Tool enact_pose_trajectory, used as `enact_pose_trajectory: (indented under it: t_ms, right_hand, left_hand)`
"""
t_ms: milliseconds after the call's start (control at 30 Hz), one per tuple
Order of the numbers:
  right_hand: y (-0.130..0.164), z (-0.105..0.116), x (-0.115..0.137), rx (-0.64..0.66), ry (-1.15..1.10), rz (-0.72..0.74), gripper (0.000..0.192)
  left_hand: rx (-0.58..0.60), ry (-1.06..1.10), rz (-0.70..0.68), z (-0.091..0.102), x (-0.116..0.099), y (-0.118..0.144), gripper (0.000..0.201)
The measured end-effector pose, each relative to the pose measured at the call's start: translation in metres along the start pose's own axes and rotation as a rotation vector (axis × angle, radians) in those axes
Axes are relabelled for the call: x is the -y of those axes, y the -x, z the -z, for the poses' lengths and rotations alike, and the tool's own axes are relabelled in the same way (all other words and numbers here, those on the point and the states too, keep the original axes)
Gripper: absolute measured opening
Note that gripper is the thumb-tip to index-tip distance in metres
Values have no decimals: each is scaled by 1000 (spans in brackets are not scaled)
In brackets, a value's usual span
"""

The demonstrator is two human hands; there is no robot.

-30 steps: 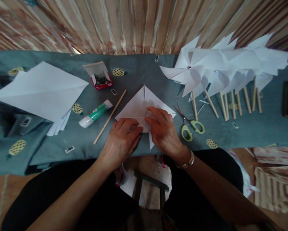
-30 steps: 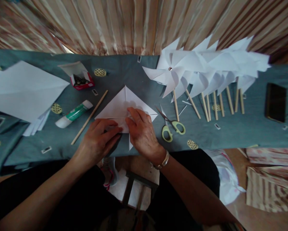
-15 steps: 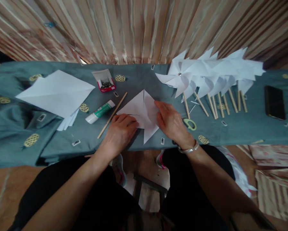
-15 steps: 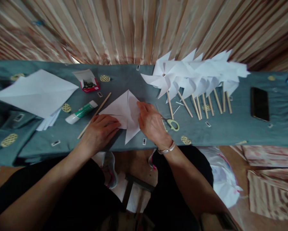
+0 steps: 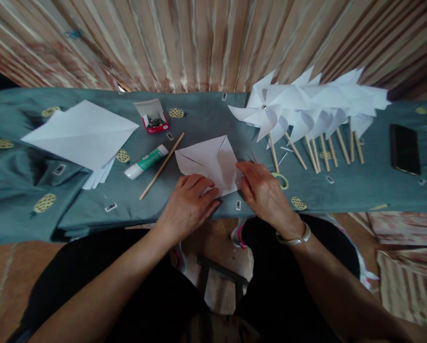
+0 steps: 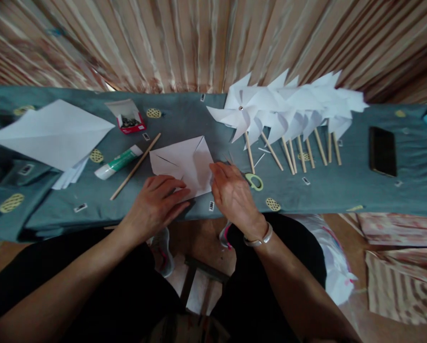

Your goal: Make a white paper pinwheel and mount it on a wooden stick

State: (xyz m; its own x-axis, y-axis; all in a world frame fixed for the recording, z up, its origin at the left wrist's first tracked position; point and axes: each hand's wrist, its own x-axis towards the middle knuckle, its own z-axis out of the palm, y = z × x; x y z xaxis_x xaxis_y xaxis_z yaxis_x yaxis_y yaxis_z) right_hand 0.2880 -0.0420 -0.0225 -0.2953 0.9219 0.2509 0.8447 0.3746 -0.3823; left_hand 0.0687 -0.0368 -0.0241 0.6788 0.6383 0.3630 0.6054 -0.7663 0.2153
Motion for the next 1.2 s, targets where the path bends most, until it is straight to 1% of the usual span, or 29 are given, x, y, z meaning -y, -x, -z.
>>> enact_pose_trajectory:
  t_ms: [67, 133, 200, 300, 367, 433, 500, 600, 667, 733, 800, 967, 1067, 1200]
  right_hand:
    - [0, 1, -1, -1, 14, -3, 38]
    - [2, 2, -1, 18, 11, -5, 39]
    - [4, 3, -1, 33, 2, -2, 39]
    - [6, 5, -3, 42, -17, 8, 39]
    - [8, 8, -8, 41, -69, 10, 43]
    - [9, 11, -13, 64, -160, 10, 48]
    - [11, 14, -18, 125, -258, 3, 50]
    - [11, 18, -20, 217, -369, -13, 41]
    - [10, 18, -18, 232, -434, -10, 30]
    - [8, 16, -16, 213, -498, -14, 18]
    - [5, 13, -14, 178, -557, -52, 11]
    - [-2, 1, -6, 122, -681, -149, 7]
    - [-6, -7, 1, 78, -617, -182, 5]
    - [-10, -15, 9, 29, -435, -201, 7]
  left_hand:
    - [83, -23, -6, -3, -8, -4, 16]
    - [139, -53, -1, -6, -11, -7, 12]
    - [158, -78, -2, -8, -12, -8, 9]
    - [171, -106, -17, -7, -10, -7, 11]
    - [177, -111, -15, -5, -9, -4, 11]
    - [164, -96, -1, -3, -7, 1, 13]
    - [124, -62, 6, -1, -5, 6, 16]
    - [46, -1, -4, 0, -3, 15, 18]
    - [-2, 41, -9, -1, -1, 19, 17]
    - [-24, 71, -13, -1, -1, 22, 16]
    - [-16, 81, -15, 0, -1, 22, 16]
    - [67, 41, -29, 3, -5, 19, 19]
    - [71, 53, -39, 3, -7, 18, 17]
    - [-3, 106, -26, -2, -10, 20, 18]
